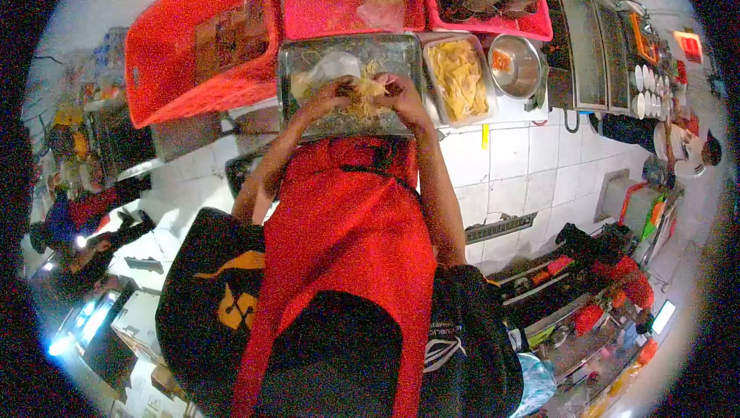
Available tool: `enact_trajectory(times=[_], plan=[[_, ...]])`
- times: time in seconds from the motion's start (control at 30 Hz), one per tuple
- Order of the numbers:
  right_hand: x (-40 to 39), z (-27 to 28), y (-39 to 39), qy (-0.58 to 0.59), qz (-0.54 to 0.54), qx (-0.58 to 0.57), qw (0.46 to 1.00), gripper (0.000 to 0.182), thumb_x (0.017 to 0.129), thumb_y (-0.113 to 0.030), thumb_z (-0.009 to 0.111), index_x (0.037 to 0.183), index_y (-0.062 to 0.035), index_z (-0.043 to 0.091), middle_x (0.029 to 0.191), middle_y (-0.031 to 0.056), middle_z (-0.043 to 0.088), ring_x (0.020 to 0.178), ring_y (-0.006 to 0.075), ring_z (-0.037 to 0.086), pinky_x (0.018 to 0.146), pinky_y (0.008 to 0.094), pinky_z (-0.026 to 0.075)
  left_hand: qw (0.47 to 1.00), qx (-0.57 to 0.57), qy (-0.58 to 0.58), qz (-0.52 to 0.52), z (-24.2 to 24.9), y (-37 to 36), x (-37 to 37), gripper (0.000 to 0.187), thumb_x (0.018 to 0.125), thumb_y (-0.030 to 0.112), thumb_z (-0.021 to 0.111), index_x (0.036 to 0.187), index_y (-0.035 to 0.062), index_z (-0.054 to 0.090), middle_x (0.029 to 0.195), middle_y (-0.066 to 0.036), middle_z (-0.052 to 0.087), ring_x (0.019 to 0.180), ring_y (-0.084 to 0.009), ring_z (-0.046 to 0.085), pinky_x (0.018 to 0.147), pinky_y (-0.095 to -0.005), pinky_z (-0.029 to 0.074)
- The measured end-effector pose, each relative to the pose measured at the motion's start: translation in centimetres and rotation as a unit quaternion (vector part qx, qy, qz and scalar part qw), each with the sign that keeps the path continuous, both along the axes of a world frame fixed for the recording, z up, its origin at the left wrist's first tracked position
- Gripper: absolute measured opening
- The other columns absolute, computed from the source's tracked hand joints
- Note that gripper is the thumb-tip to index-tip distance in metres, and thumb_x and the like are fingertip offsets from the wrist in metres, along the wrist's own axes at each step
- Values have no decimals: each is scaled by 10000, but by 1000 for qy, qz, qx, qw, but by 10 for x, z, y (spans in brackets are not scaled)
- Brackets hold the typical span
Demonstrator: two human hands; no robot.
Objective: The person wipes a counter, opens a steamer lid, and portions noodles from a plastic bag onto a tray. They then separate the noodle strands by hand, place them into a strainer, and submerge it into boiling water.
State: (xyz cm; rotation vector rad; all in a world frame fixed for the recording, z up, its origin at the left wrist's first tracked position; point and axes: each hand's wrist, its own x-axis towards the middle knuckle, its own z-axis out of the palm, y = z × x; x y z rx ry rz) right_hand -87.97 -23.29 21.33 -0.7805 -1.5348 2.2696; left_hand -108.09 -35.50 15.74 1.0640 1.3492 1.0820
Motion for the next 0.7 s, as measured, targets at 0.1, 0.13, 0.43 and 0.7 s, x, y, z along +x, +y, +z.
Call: enact_trajectory(times=[0.1, 0.13, 0.43, 0.7], plan=[[-3, 15, 3, -13, 30, 10, 999, 267, 684, -13, 763, 917, -43, 636, 1034, 30, 630, 940, 150, 594, 846, 306, 491, 997, -23, -77, -15, 9, 8, 2, 459, 731, 149, 677, 1157, 5, 583, 1121, -137, 624, 1019, -241, 610, 903, -334, 475], [-1, 16, 1, 27, 24, -24, 999, 255, 690, -24, 767, 911, -46, 642, 1041, 36, 630, 932, 154, 597, 850, 311, 491, 998, -11, 55, -26, 10, 8, 3, 472, 754, 168, 698, 1181, 15, 568, 1133, -140, 623, 1042, -266, 603, 927, -359, 464], [14, -47, -3, -213, 9, 479, 852, 491, 633, -200, 857, 1026, -25, 620, 1023, 125, 596, 1004, 259, 582, 840, 349, 485, 927, 109, 358, 6, 10, 6, 14, 381, 715, 138, 737, 1055, 47, 592, 1028, -162, 584, 1058, -343, 528, 910, -420, 442], [1, -18, -5, -165, -19, 200, 966, 351, 678, -166, 814, 953, 6, 680, 968, 89, 647, 957, 193, 613, 874, 316, 480, 998, -48, -35, 1, 6, 7, -1, 340, 763, 116, 709, 1055, 46, 552, 1000, -28, 572, 947, -165, 546, 853, -315, 443]])
